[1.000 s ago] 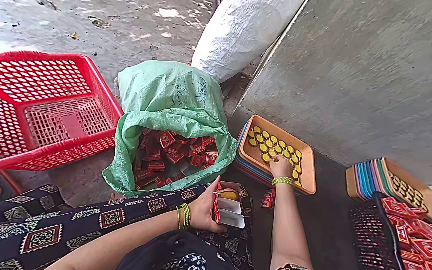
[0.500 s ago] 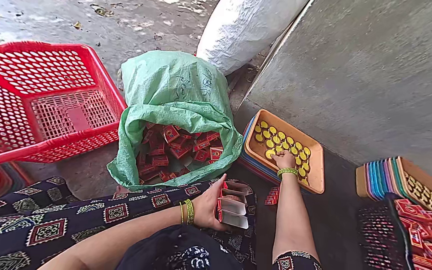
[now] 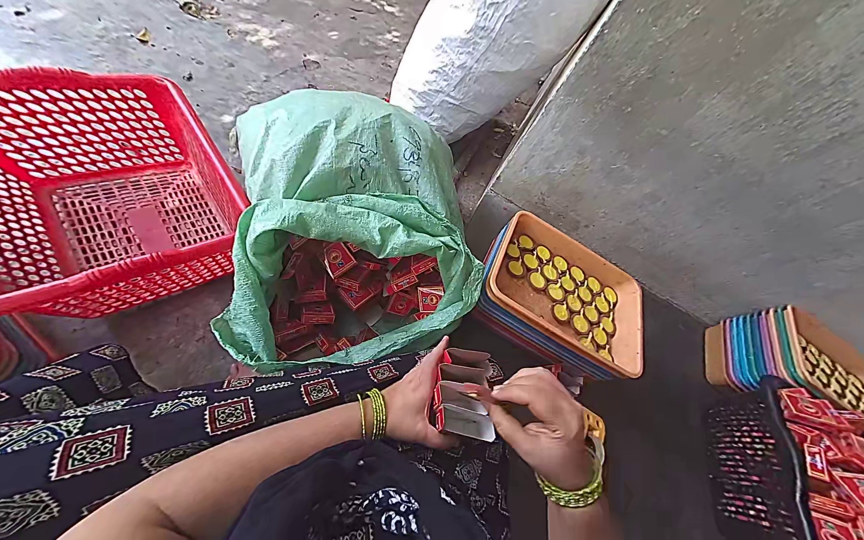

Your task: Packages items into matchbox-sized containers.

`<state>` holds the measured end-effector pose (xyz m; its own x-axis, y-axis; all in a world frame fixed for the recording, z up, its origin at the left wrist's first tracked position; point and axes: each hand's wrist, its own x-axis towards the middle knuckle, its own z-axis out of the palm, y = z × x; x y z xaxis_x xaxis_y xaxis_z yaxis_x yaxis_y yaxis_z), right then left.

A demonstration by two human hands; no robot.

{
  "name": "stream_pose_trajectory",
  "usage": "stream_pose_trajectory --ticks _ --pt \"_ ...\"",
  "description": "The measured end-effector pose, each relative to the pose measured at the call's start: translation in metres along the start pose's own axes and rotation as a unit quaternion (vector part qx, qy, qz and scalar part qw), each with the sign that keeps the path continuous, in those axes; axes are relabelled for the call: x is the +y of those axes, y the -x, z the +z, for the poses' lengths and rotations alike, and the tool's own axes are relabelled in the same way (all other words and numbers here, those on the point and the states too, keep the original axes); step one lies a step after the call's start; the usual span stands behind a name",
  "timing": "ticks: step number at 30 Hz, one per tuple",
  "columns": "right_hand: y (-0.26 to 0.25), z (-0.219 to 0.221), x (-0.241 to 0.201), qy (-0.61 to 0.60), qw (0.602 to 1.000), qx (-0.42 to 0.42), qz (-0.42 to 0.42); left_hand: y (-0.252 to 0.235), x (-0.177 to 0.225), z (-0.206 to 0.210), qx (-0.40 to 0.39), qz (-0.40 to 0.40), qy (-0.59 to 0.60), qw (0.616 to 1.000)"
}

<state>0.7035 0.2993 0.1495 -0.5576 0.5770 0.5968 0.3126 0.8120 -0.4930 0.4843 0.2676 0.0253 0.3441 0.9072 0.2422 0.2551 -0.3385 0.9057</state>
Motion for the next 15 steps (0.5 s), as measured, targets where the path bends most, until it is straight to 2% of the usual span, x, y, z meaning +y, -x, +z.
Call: stream_pose_trajectory --ticks 2,4,6,8,10,12,14,15 --pt "0.000 0.005 -0.005 0.063 0.997 -0.047 0.008 0.001 0.000 0.000 0.002 0.005 -0.004 1.000" --pt "-0.004 0.004 -0.001 0.068 0.995 -0.065 0.016 0.002 -0.001 0.002 0.009 0.007 -0.004 1.000" --pt "-0.012 -0.004 0.016 0.074 0.996 -0.039 0.042 0.002 -0.002 0.002 0.011 0.005 0.001 1.000" --pt "-0.023 -0.018 0.054 0.162 0.979 0.012 0.123 0.002 -0.003 0.002 0.010 0.000 0.003 1.000" --pt "-0.033 -0.034 0.113 0.275 0.920 0.027 0.279 0.002 -0.002 0.001 0.001 -0.011 -0.001 1.000" --pt "-0.043 -0.048 0.175 0.333 0.824 -0.022 0.457 0.001 0.000 0.000 -0.002 -0.014 0.001 1.000" --pt "-0.047 -0.058 0.226 0.358 0.743 -0.099 0.557 0.000 0.000 0.000 0.000 -0.017 0.007 1.000" --pt "-0.046 -0.060 0.245 0.364 0.720 -0.125 0.577 -0.001 0.000 -0.001 0.000 -0.018 0.007 1.000"
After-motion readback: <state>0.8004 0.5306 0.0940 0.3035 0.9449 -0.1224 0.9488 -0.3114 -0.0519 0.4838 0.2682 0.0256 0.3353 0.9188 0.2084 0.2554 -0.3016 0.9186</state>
